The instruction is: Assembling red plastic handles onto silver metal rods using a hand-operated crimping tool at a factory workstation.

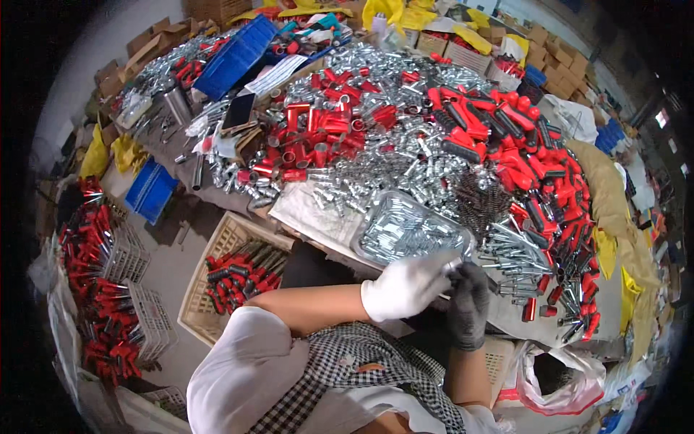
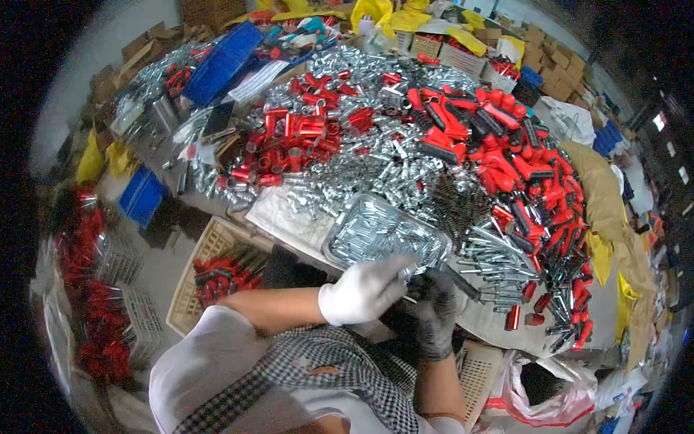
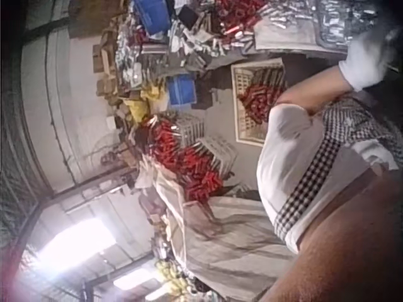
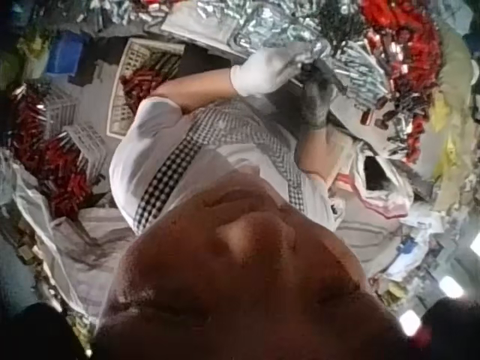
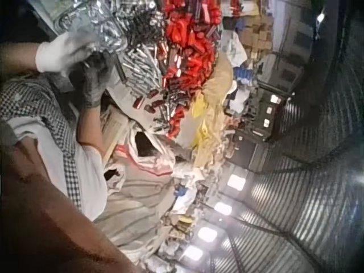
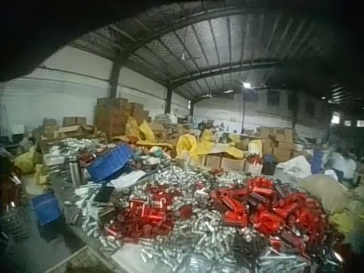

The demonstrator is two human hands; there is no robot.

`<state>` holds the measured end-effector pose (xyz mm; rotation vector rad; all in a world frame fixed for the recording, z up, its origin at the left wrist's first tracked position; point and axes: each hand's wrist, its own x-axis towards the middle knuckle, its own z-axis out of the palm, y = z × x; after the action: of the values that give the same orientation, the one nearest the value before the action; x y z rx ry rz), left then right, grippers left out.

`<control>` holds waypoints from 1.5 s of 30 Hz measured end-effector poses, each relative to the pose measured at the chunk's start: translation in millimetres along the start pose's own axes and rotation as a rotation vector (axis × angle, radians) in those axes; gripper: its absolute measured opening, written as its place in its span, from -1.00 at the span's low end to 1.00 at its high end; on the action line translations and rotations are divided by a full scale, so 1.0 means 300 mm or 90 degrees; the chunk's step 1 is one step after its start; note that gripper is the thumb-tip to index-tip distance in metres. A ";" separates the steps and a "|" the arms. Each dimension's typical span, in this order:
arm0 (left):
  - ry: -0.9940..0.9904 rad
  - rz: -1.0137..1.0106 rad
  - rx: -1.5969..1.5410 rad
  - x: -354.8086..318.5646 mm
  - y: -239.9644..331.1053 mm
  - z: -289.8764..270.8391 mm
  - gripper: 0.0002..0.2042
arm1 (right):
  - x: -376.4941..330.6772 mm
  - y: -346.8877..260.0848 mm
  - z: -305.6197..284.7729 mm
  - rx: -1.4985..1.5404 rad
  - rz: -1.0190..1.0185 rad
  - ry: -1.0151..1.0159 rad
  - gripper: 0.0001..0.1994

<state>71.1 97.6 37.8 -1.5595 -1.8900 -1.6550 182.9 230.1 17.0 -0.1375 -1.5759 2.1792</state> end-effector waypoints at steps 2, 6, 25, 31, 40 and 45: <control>-0.014 -0.341 -0.199 0.031 0.044 -0.050 -0.75 | -0.013 0.114 -0.003 0.044 0.041 -0.020 -0.37; 0.066 -0.407 -0.432 0.019 0.011 -0.066 -0.82 | -0.083 0.345 -0.010 -0.453 -0.011 -0.210 -0.52; -0.030 -0.364 -0.427 0.051 -0.065 -0.183 -0.62 | -0.003 0.229 0.122 -0.144 0.089 -0.117 -0.50; -0.044 -0.356 -0.424 0.056 -0.062 -0.177 -0.54 | 0.010 0.221 0.100 0.020 0.170 -0.105 -0.69; -0.153 -0.399 -0.505 0.077 -0.069 -0.159 -0.56 | 0.023 0.139 0.209 0.202 0.234 0.017 -0.63; -0.297 -0.305 -0.409 0.123 -0.114 -0.159 -0.41 | 0.040 0.134 0.146 0.397 0.196 -0.124 -0.63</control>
<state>6.5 86.1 60.0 -1.9672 -2.2229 -2.4702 145.8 186.4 -2.8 0.0305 -0.9343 2.8942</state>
